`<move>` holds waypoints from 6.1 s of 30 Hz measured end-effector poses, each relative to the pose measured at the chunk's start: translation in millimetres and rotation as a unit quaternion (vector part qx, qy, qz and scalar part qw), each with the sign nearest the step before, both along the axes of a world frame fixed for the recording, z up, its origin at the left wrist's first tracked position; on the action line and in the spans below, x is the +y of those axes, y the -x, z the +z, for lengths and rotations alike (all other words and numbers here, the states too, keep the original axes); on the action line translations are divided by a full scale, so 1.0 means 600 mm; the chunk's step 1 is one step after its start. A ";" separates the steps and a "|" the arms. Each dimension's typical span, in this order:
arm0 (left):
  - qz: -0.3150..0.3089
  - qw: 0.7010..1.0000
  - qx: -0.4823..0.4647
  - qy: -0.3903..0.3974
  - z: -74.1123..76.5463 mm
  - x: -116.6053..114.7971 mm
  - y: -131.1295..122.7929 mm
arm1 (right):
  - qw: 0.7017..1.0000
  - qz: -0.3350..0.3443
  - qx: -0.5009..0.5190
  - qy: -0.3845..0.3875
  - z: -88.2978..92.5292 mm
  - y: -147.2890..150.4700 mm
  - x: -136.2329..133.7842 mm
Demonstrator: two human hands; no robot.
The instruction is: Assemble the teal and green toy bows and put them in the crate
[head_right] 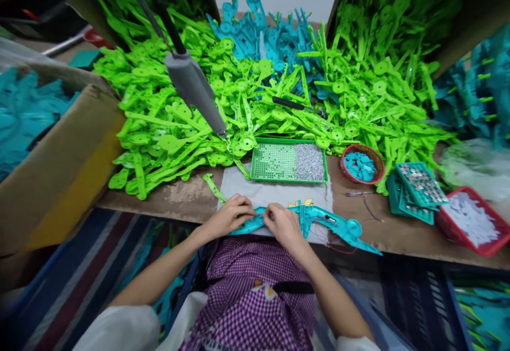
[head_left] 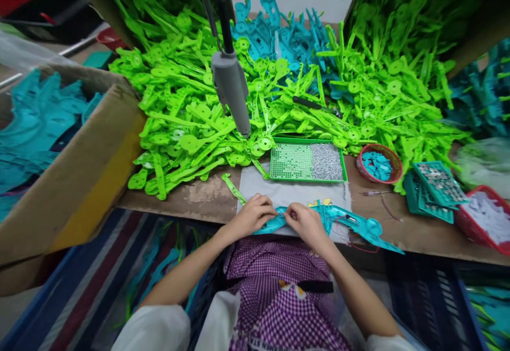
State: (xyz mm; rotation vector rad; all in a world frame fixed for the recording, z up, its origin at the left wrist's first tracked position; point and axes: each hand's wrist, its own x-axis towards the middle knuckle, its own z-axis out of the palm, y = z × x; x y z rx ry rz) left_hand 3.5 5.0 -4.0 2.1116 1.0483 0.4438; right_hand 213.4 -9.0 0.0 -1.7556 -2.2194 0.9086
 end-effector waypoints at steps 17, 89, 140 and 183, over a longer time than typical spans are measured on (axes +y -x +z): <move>0.015 1.000 0.008 0.010 -0.008 0.001 0.000 | 0.991 0.017 -0.129 -0.019 0.015 0.023 0.014; 0.382 0.908 -0.059 -0.164 -0.035 -0.025 0.140 | 0.948 -0.056 0.287 -0.127 0.062 0.040 0.083; 0.472 0.844 -0.047 -0.251 -0.057 -0.043 0.113 | 0.894 -0.306 -0.019 -0.327 0.163 -0.332 0.272; 0.490 0.694 -0.457 0.264 -0.022 -0.056 0.114 | 0.951 0.246 0.144 -0.117 -0.051 0.208 0.129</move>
